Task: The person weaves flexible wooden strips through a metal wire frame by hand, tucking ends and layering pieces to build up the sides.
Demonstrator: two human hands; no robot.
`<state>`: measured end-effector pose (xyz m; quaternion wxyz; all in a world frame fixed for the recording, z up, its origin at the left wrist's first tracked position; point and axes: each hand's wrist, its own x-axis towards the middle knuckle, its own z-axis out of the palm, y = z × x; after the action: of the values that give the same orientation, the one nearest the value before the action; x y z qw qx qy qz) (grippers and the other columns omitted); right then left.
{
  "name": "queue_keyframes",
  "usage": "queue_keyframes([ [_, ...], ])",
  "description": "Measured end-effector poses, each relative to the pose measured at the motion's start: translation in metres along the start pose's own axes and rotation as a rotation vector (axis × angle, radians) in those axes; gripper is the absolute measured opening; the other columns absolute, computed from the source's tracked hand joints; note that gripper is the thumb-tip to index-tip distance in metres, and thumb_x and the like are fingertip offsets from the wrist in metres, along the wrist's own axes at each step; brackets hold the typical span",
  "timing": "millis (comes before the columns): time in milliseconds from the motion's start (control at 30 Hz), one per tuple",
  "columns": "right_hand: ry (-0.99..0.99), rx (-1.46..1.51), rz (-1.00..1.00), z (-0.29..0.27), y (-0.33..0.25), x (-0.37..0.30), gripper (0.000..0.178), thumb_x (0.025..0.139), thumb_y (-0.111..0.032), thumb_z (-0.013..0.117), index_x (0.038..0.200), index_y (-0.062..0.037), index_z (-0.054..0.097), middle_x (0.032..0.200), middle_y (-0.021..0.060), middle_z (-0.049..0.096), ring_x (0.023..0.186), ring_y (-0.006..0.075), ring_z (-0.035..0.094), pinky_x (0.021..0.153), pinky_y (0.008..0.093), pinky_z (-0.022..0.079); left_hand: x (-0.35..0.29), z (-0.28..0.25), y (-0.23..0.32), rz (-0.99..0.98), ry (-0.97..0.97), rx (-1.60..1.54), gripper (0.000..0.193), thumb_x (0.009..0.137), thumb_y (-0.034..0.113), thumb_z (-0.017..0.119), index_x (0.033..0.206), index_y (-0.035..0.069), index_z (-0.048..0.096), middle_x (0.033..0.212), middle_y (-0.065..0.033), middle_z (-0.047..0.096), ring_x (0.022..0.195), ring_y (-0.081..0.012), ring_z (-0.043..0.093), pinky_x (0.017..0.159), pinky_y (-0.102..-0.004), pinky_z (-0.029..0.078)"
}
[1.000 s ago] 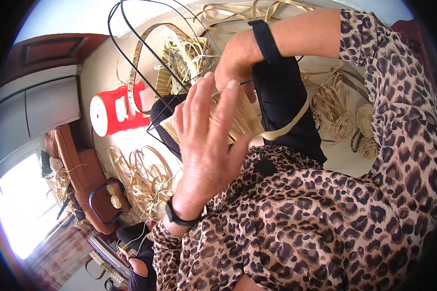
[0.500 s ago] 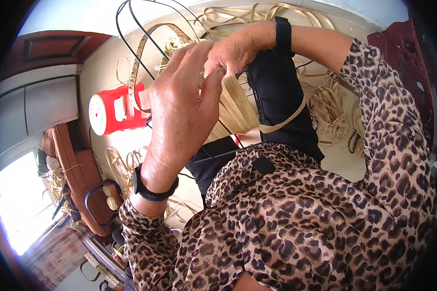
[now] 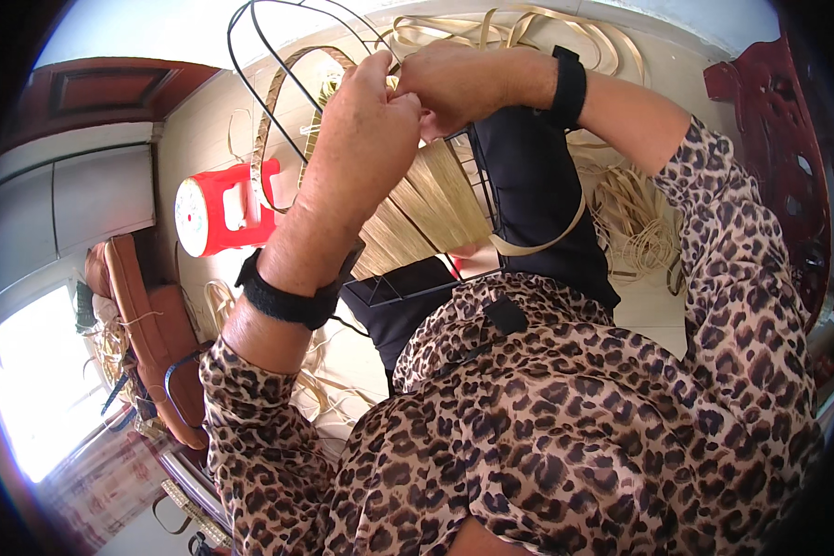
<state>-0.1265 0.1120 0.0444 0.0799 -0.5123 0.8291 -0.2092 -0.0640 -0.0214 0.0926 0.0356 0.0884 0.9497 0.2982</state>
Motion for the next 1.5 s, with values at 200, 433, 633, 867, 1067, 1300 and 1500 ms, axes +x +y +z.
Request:
queue_keyframes([
  [200, 0.307, -0.195, 0.247, 0.013, 0.021, -0.003, 0.018, 0.072, -0.017, 0.064, 0.085, -0.004, 0.065, 0.067, 0.0134, 0.062, 0.061, 0.0247, 0.06, 0.056, 0.0344, 0.047, 0.012, 0.004, -0.017, -0.189, -0.178, -0.204, 0.041, 0.084, 0.014, 0.051, 0.12, -0.005, 0.045, 0.097, -0.0116, 0.057, 0.095, -0.0187, 0.057, 0.07, -0.0274, 0.049],
  [433, 0.566, 0.071, 0.403, -0.03, 0.035, -0.003, 0.012, 0.07, -0.015, 0.062, 0.075, -0.0051, 0.068, 0.068, 0.0136, 0.064, 0.06, 0.0288, 0.061, 0.056, 0.0377, 0.048, 0.022, -0.003, 0.001, -0.311, -0.503, -0.526, 0.027, 0.085, 0.014, 0.052, 0.106, -0.002, 0.055, 0.086, -0.0068, 0.061, 0.084, -0.0131, 0.058, 0.053, -0.0203, 0.038],
  [633, 0.699, -0.083, 0.382, -0.043, 0.042, 0.01, 0.012, 0.069, -0.014, 0.062, 0.075, -0.0053, 0.067, 0.069, 0.0121, 0.065, 0.06, 0.0271, 0.062, 0.055, 0.0373, 0.048, 0.014, 0.006, 0.005, -0.258, -0.034, -0.697, 0.014, 0.076, 0.007, 0.057, 0.086, -0.002, 0.059, 0.074, -0.0059, 0.058, 0.07, -0.0149, 0.055, 0.062, -0.0277, 0.045],
  [867, 0.449, 1.224, 0.565, -0.002, 0.066, -0.001, 0.025, 0.09, -0.018, 0.049, 0.076, -0.0053, 0.066, 0.057, 0.0052, 0.054, 0.04, 0.0107, 0.039, 0.034, 0.0258, 0.028, 0.015, -0.001, -0.005, -0.245, -0.329, -0.6, 0.016, 0.082, 0.018, 0.061, 0.088, 0.004, 0.064, 0.074, 0.0005, 0.058, 0.069, -0.0079, 0.053, 0.059, -0.0225, 0.041],
  [1067, 0.345, 1.708, 0.657, 0.006, 0.041, 0.01, 0.034, 0.088, -0.036, 0.055, 0.067, -0.0101, 0.059, 0.054, 0.0033, 0.054, 0.043, 0.0135, 0.046, 0.038, 0.0261, 0.036, 0.018, 0.004, -0.006, -0.287, -0.394, -0.548, 0.012, 0.083, 0.014, 0.06, 0.087, 0.003, 0.065, 0.073, 0.0005, 0.059, 0.063, -0.0066, 0.051, 0.055, -0.02, 0.04],
  [1300, 0.722, 0.53, 0.48, -0.026, 0.013, 0.018, 0.037, 0.089, -0.027, 0.053, 0.067, 0.0021, 0.058, 0.056, 0.0139, 0.056, 0.05, 0.0185, 0.051, 0.052, 0.0319, 0.042, 0.019, 0.006, -0.014, -0.252, -0.278, -0.73, 0.013, 0.084, 0.013, 0.059, 0.09, 0.002, 0.064, 0.076, -0.0009, 0.06, 0.067, -0.0082, 0.054, 0.058, -0.0214, 0.044],
  [1500, 1.021, 0.195, 0.039, -0.033, 0.017, 0.024, 0.023, 0.081, -0.021, 0.062, 0.077, 0.0023, 0.061, 0.068, 0.0202, 0.058, 0.057, 0.0309, 0.057, 0.055, 0.0358, 0.045, 0.023, -0.003, -0.013, -0.208, -0.312, -0.739, 0.018, 0.085, 0.014, 0.059, 0.096, 0.0, 0.064, 0.078, -0.0015, 0.061, 0.068, -0.009, 0.057, 0.066, -0.0222, 0.049],
])
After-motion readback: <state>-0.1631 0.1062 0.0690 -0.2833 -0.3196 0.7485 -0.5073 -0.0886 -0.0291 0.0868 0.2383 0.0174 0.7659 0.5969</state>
